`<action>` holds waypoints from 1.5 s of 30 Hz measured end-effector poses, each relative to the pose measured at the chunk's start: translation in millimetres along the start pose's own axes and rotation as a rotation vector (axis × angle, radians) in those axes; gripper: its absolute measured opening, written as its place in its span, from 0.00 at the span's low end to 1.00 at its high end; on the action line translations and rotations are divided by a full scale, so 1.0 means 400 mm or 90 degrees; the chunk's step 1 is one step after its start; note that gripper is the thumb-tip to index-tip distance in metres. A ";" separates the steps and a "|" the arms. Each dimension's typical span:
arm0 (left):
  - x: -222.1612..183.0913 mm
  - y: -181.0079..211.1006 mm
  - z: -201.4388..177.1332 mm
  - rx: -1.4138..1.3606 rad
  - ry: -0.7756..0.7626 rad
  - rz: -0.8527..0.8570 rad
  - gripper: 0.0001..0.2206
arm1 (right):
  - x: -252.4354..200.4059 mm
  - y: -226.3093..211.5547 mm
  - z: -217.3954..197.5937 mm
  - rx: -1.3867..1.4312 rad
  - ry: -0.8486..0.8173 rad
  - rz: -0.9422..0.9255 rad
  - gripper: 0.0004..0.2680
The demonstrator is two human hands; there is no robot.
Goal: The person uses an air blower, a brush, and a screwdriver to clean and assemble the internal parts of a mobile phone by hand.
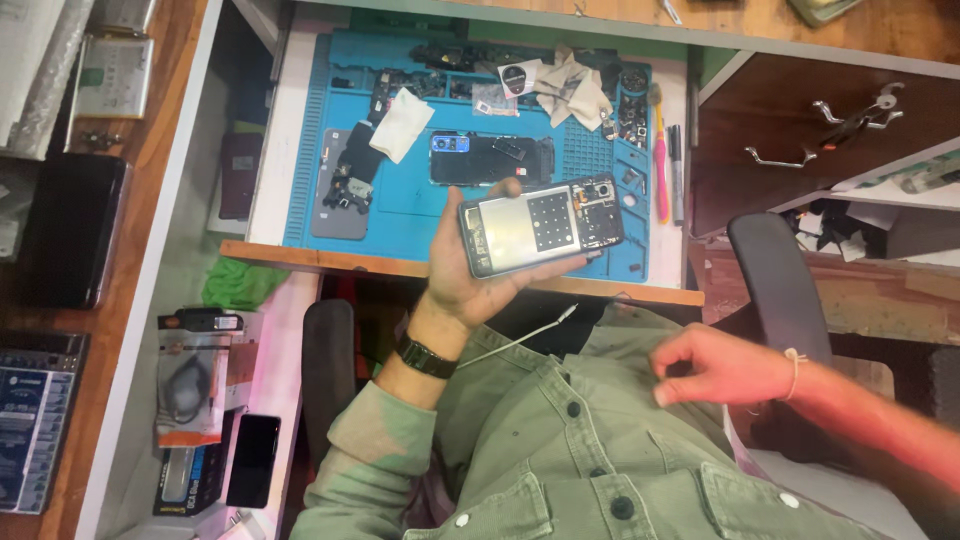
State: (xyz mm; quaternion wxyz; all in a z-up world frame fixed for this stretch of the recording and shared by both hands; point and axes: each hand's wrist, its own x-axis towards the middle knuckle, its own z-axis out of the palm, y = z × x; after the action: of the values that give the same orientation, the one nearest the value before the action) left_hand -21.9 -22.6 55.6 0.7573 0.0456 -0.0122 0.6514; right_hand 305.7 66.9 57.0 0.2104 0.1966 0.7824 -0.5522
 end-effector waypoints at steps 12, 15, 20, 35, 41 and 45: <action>-0.005 0.027 0.002 0.001 -0.037 0.046 0.27 | 0.008 -0.144 -0.192 -0.188 0.334 0.057 0.12; -0.004 0.026 -0.002 -0.004 -0.016 0.056 0.29 | 0.079 -0.144 -0.361 -0.297 0.540 0.046 0.07; -0.004 0.031 -0.001 -0.004 -0.027 0.077 0.33 | 0.272 -0.122 -0.567 -0.581 0.758 -0.265 0.04; 0.000 0.074 -0.007 -0.046 0.047 0.160 0.29 | 0.302 -0.069 -0.651 -0.602 0.868 -0.320 0.07; -0.023 0.123 -0.007 -0.011 0.036 0.243 0.29 | 0.138 -0.074 -0.572 -0.251 0.958 -0.215 0.05; -0.029 0.147 0.004 -0.010 0.068 0.294 0.29 | 0.065 -0.022 -0.519 -0.355 0.975 -0.018 0.04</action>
State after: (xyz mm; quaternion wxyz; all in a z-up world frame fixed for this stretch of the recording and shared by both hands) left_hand -81.9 -25.6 59.3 0.5881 0.0009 0.0125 0.8087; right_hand 256.0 262.7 112.5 -0.3489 0.4501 0.8204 -0.0522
